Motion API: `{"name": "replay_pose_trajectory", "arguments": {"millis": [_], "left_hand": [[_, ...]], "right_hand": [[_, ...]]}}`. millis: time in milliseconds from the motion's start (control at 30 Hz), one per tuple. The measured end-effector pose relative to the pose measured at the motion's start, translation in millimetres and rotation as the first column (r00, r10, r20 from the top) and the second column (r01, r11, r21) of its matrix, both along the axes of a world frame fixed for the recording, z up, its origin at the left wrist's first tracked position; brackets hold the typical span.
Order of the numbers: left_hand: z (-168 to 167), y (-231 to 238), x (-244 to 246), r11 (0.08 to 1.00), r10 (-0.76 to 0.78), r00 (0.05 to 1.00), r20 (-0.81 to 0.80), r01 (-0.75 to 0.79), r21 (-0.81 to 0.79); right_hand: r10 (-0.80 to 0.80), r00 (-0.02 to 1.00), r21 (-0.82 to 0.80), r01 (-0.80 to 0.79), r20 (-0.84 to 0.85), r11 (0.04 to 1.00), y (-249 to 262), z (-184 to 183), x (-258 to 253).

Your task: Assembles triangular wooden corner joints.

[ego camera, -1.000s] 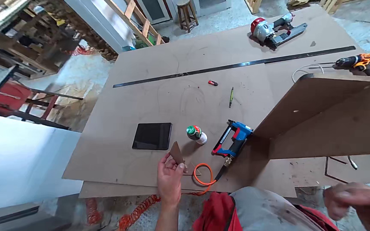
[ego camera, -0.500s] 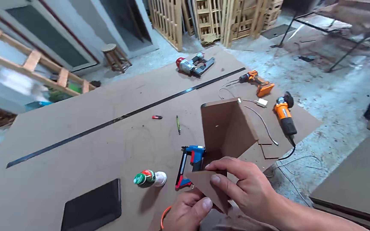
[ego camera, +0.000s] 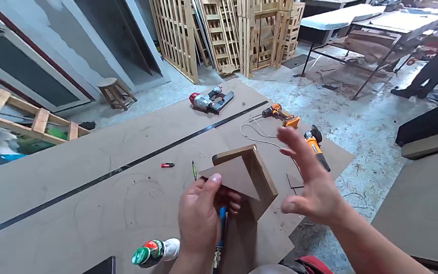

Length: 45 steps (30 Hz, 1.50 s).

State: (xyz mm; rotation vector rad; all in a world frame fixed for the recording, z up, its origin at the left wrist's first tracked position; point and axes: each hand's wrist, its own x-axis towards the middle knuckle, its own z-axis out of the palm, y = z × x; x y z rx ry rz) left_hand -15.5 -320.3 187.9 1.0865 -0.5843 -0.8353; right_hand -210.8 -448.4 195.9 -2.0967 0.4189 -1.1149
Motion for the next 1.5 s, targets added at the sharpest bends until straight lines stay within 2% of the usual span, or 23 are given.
{"name": "replay_pose_trajectory", "arguments": {"millis": [100,200,533,733,867,1500], "left_hand": [[2,-14,-11,0.999,-0.034,0.999,-0.022,0.034,0.001],[2,-18,-15,0.999,-0.027,0.999,-0.025,0.028,0.022],[4,-22,-13,0.998,0.002,1.0,-0.021,-0.001,0.062],[1,-25,-12,0.998,-0.024,0.997,-0.077,0.029,0.06],[4,-23,-12,0.998,0.025,0.998,-0.061,-0.021,0.055],[3,-26,-13,0.999,0.024,0.996,-0.087,-0.021,0.034]], "right_hand": [[0.127,0.989,0.064,-0.122,-0.078,0.99,-7,-19,21],[0.172,0.983,0.09,-0.166,-0.067,0.982,-3,-30,30],[0.04,0.998,-0.068,-0.037,0.045,0.997,-1,-48,46],[-0.036,0.998,-0.063,0.039,0.047,0.997,3,-50,48],[-0.041,0.998,-0.113,0.046,0.047,0.993,5,-53,49],[-0.044,0.998,-0.119,0.05,0.051,0.992,3,-55,48]]}}
